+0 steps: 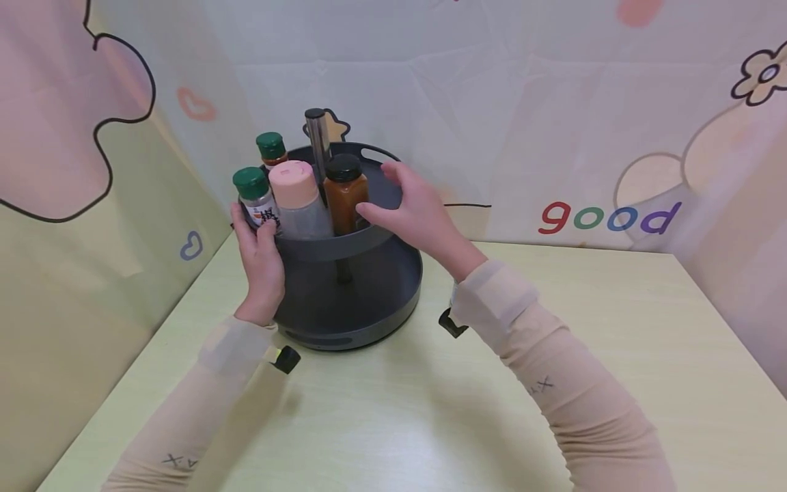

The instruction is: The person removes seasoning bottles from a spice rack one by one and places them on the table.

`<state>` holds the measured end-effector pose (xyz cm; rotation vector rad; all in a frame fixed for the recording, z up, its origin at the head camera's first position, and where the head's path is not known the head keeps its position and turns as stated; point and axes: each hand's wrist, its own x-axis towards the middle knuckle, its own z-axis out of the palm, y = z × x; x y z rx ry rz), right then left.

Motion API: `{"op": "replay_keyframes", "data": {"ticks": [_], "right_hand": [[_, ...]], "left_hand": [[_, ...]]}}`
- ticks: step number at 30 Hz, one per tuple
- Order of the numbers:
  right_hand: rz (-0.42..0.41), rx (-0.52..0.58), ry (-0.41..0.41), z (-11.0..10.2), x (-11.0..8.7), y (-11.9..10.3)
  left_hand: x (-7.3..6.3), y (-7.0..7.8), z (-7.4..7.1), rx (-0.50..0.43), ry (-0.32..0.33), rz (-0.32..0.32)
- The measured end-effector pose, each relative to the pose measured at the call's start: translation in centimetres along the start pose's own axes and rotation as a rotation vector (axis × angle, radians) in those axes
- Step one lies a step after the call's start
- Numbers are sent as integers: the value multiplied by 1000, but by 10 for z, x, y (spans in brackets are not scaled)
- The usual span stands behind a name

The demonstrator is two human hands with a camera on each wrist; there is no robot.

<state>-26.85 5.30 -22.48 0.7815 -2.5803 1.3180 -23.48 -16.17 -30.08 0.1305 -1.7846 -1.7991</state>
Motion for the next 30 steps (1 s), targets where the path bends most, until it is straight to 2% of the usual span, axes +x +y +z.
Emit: {"op": "replay_keyframes", "data": {"ticks": [13,21,25,30], "right_hand": [[58,-16,33,14,8,-7],[63,33,46,23,16,-5],[62,44,38,27,19,-4],[56,26,38,32,21,-4]], "left_hand": [[-2,-3,2,20,20,12],[-2,-3,2,25,20,0],[-5,3,2,23,18,-13],[-13,18,4,18,14,-14]]}}
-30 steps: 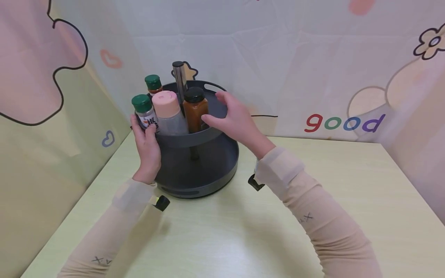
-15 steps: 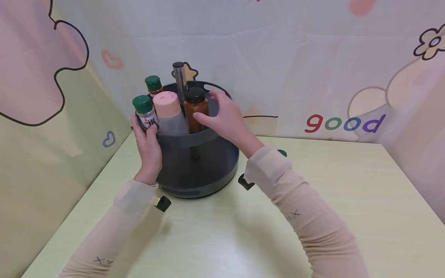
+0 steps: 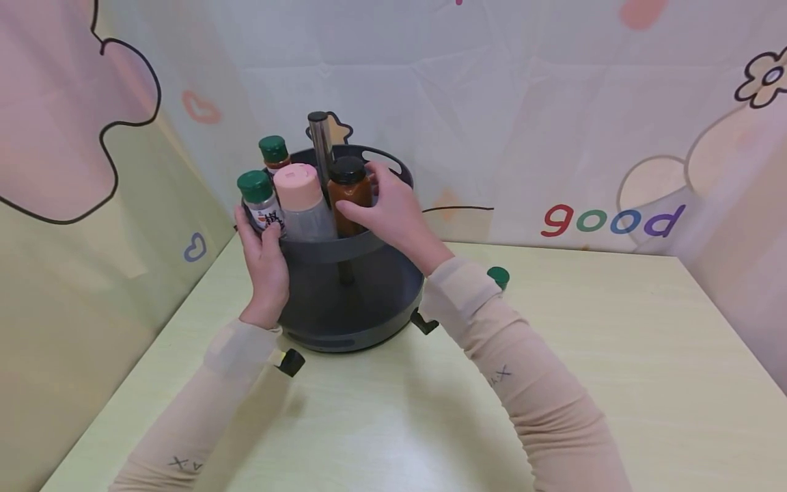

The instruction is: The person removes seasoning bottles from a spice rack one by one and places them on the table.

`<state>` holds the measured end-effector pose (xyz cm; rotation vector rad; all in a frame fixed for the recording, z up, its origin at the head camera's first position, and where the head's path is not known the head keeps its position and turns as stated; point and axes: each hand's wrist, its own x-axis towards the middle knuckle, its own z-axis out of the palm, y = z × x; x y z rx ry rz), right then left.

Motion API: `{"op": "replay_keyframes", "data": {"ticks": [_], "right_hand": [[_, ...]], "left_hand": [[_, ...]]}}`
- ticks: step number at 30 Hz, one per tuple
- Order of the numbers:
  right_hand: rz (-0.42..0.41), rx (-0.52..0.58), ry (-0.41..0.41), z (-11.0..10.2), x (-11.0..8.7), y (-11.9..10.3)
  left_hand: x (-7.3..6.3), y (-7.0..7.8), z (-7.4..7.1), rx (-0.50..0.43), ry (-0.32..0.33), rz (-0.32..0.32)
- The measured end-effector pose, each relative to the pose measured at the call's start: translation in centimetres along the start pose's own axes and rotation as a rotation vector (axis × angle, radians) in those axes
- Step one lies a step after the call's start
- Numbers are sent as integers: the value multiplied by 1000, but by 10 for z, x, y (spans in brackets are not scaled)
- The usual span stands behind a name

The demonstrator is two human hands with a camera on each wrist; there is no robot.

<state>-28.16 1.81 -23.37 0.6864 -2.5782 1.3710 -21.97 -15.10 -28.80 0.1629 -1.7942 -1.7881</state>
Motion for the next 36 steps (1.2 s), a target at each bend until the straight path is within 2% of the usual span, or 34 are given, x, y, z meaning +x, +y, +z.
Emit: {"op": "replay_keyframes", "data": {"ticks": [3,10,14,36], "right_hand": [[-13,-13,1,3,2,0],[-10,-58,19,8,4,1],[-11,-105,30,10,3,1],[-12,-122,61,13,3,-4]], "left_hand": [[-2,3,0,-1,-4,3],[9,-16,-2,15,-4,5],[11,-21,-2,17,2,16],[12,-21,-2,16,4,33]]}}
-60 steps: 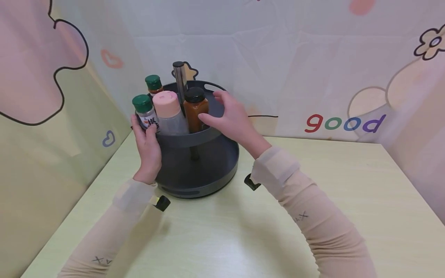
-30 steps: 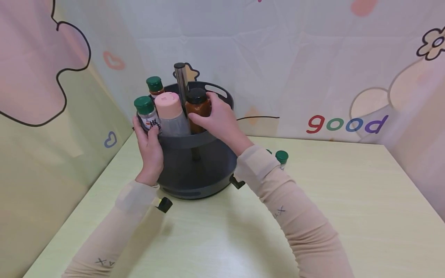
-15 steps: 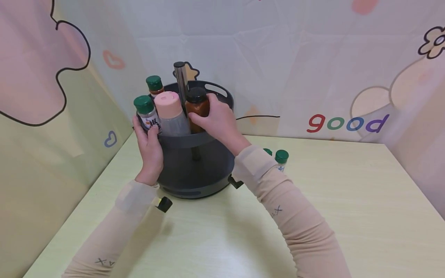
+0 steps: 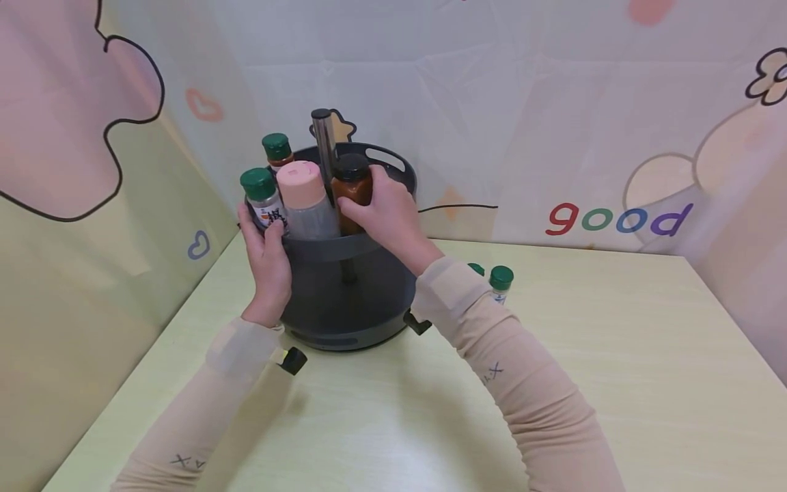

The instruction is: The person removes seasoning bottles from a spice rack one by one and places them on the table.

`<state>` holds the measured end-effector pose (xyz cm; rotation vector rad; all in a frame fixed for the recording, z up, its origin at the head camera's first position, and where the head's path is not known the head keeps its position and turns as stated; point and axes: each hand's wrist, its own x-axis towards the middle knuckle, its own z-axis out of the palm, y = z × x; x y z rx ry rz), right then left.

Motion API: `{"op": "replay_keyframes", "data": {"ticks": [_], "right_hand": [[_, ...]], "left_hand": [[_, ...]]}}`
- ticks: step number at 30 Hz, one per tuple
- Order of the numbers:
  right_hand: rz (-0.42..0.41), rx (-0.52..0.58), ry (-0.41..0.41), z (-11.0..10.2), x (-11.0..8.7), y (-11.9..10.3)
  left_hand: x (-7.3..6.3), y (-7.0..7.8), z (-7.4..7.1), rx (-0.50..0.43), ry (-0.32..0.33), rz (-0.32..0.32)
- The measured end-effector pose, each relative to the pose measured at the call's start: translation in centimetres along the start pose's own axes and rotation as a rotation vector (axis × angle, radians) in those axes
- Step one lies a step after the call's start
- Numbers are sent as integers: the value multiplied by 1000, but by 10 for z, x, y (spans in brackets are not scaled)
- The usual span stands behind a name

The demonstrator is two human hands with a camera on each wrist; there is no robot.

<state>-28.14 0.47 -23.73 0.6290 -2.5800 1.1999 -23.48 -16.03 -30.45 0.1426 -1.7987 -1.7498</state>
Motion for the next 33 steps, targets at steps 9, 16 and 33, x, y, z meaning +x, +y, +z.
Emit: {"op": "replay_keyframes", "data": {"ticks": [9,16,33], "right_hand": [[7,30,31,-3,0,-2],[9,23,64,-9,2,-5],[-3,92,111,-25,5,-12]], "left_hand": [[-6,12,1,-8,-12,-7],[-1,-1,2,10,12,16],[-1,-2,2,13,15,26]]}}
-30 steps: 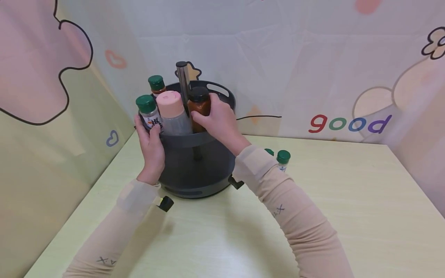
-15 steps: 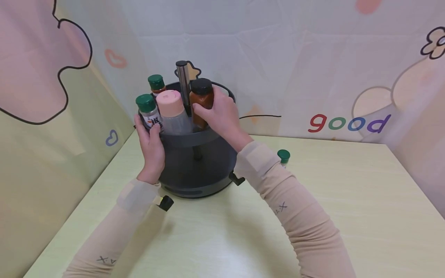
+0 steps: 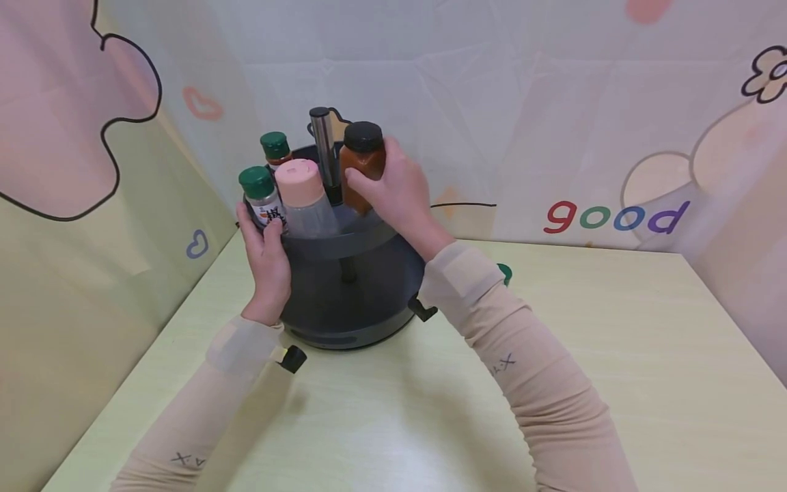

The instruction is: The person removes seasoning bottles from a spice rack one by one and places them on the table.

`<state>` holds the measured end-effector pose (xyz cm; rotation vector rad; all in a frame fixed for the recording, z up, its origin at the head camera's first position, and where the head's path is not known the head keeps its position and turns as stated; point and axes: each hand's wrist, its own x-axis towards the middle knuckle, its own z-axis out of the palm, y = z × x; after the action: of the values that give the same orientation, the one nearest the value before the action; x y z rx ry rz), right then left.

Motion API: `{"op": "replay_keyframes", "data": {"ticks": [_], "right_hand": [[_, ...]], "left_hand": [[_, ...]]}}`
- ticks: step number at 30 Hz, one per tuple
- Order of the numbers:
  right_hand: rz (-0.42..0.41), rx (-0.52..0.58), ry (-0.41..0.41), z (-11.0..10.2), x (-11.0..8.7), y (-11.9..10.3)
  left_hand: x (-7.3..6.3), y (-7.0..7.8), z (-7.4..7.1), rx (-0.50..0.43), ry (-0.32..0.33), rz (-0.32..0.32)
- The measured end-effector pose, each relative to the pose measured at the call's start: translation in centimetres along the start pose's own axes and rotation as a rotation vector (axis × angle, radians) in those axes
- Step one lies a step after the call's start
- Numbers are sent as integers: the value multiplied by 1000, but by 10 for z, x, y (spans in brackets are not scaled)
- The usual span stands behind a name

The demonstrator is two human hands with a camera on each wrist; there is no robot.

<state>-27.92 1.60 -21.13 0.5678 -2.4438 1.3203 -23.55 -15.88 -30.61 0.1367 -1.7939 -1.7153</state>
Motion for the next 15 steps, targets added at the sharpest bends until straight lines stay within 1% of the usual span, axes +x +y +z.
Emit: {"op": "replay_keyframes", "data": {"ticks": [9,15], "right_hand": [[-18,56,60,-4,-2,4],[-49,86,114,-7,-4,8]], "left_hand": [[0,0,0,0,3,4],[0,-1,0,5,6,3]]}}
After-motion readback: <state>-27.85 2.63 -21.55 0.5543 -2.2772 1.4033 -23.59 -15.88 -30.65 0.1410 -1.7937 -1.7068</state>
